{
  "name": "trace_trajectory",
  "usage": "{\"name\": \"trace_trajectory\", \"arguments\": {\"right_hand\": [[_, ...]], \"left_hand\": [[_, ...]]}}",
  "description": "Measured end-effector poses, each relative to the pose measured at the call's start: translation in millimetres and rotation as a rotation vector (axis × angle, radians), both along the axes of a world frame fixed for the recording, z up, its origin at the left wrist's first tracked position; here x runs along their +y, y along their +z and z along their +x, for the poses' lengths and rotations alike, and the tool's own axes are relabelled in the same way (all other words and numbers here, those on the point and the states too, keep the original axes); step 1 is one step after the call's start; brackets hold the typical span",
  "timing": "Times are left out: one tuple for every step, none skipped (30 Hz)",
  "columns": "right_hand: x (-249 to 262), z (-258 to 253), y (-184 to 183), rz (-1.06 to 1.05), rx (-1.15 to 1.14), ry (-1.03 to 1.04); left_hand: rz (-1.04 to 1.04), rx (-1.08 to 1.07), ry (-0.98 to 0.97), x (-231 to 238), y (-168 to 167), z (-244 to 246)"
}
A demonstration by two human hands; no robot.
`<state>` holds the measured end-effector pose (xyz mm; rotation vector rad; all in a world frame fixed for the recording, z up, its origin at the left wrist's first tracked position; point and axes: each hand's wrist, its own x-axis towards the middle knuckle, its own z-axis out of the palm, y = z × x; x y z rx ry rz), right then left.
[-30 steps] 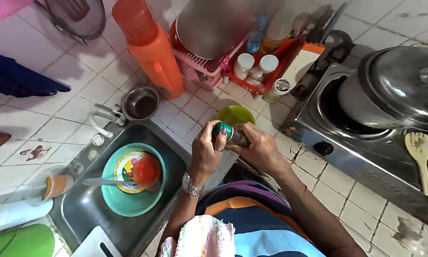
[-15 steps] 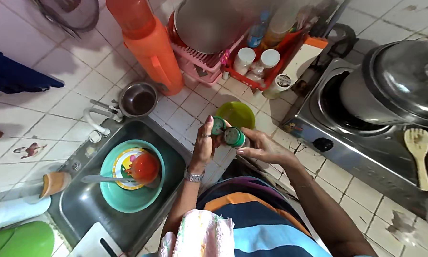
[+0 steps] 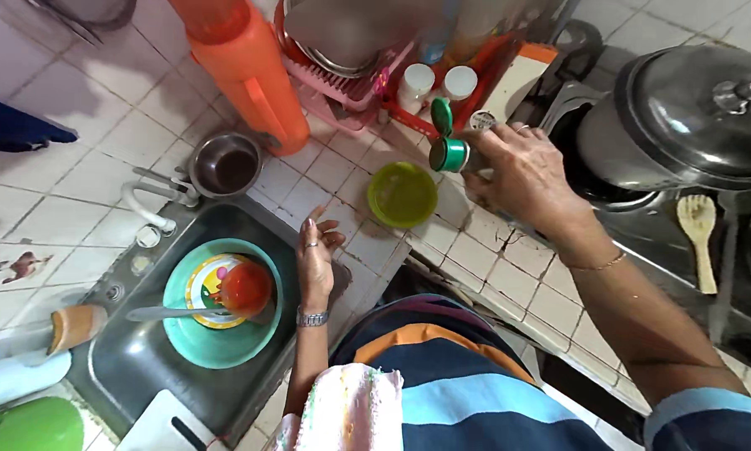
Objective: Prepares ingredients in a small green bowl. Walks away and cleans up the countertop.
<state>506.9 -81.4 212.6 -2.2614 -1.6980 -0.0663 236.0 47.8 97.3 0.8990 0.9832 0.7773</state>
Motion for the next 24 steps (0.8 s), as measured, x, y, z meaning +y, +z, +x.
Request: {"name": "trace_trajectory", "arguments": {"right_hand": [[7.1, -1.2, -11.2, 0.026, -0.06, -0.039], [14.7, -1.3, -31.1, 0.024, -0.097, -0.05], [20.5, 0.2, -55.4, -0.032, -0.106, -0.033], [24.3, 2.1, -77.9, -0.127, -0.087, -0.01], [25.3, 2.3, -92.4, -0.198, -0.074, -0.001], [23.6, 3.4, -96.6, -0.22, -0.068, 0.0], [19.7, 4.7, -95.3, -0.214, -0.077, -0.005], [17.2, 7.4, -95.7, -0.184, -0.087, -0.013], [16.3, 9.0, -92.9, -0.158, -0.095, -0.02], [16.6, 9.1, -86.7, -0.131, -0.1, -0.023], [16.9, 8.5, -78.3, -0.11, -0.109, -0.034], [15.9, 7.0, -69.6, -0.096, -0.103, -0.053], [14.1, 4.3, -62.5, -0.077, -0.091, -0.077], [12.8, 0.5, -59.3, -0.041, -0.073, -0.103], [12.7, -4.1, -62.5, 0.004, -0.063, -0.117], [14.0, -7.0, -73.7, 0.023, -0.063, -0.116], [14.0, -10.4, -88.6, -0.018, -0.054, -0.083], [12.6, -14.4, -103.1, -0.082, -0.03, -0.048], [10.4, -16.0, -113.0, -0.12, -0.03, -0.024], [9.0, -14.0, -115.4, -0.123, -0.034, -0.018], [7.1, -10.9, -111.1, -0.116, -0.034, -0.015], [3.9, -11.5, -103.6, -0.121, -0.026, -0.018], [3.1, -12.9, -95.8, -0.121, -0.025, -0.022], [4.9, -14.1, -87.8, -0.117, -0.025, -0.029]], "left_hand": [[-0.008, -0.005, 0.035, -0.7, -2.4, -2.9], [-0.013, 0.001, 0.056, -2.6, -4.4, -4.4], [-0.015, 0.006, 0.065, -5.6, -5.6, -5.2], [-0.014, 0.008, 0.071, -8.1, -5.2, -6.3], [-0.004, 0.007, 0.072, -8.3, -3.0, -7.6], [0.009, 0.005, 0.075, -8.3, -1.3, -8.3], [0.01, 0.006, 0.086, -10.2, -2.2, -10.1], [-0.003, 0.016, 0.101, -12.3, -4.9, -12.9], [-0.021, 0.029, 0.113, -12.9, -7.8, -15.3], [-0.041, 0.043, 0.125, -12.8, -10.3, -16.9], [-0.056, 0.051, 0.132, -13.1, -12.2, -17.6], [-0.066, 0.052, 0.132, -13.8, -13.6, -17.9], [-0.071, 0.049, 0.129, -14.6, -14.2, -17.7], [-0.075, 0.048, 0.125, -15.2, -14.5, -16.6], [-0.08, 0.048, 0.121, -16.0, -14.7, -14.6], [-0.087, 0.047, 0.116, -17.5, -15.2, -11.9], [-0.094, 0.044, 0.105, -19.5, -15.7, -10.3], [-0.09, 0.044, 0.091, -20.4, -15.1, -9.7], [-0.078, 0.042, 0.075, -19.4, -13.5, -8.9], [-0.062, 0.038, 0.067, -18.4, -12.3, -7.5], [-0.055, 0.038, 0.069, -19.3, -12.9, -7.7], [-0.065, 0.043, 0.077, -21.1, -15.0, -10.1], [-0.084, 0.049, 0.085, -21.5, -17.2, -12.2], [-0.106, 0.054, 0.097, -21.4, -18.7, -12.6]]}}
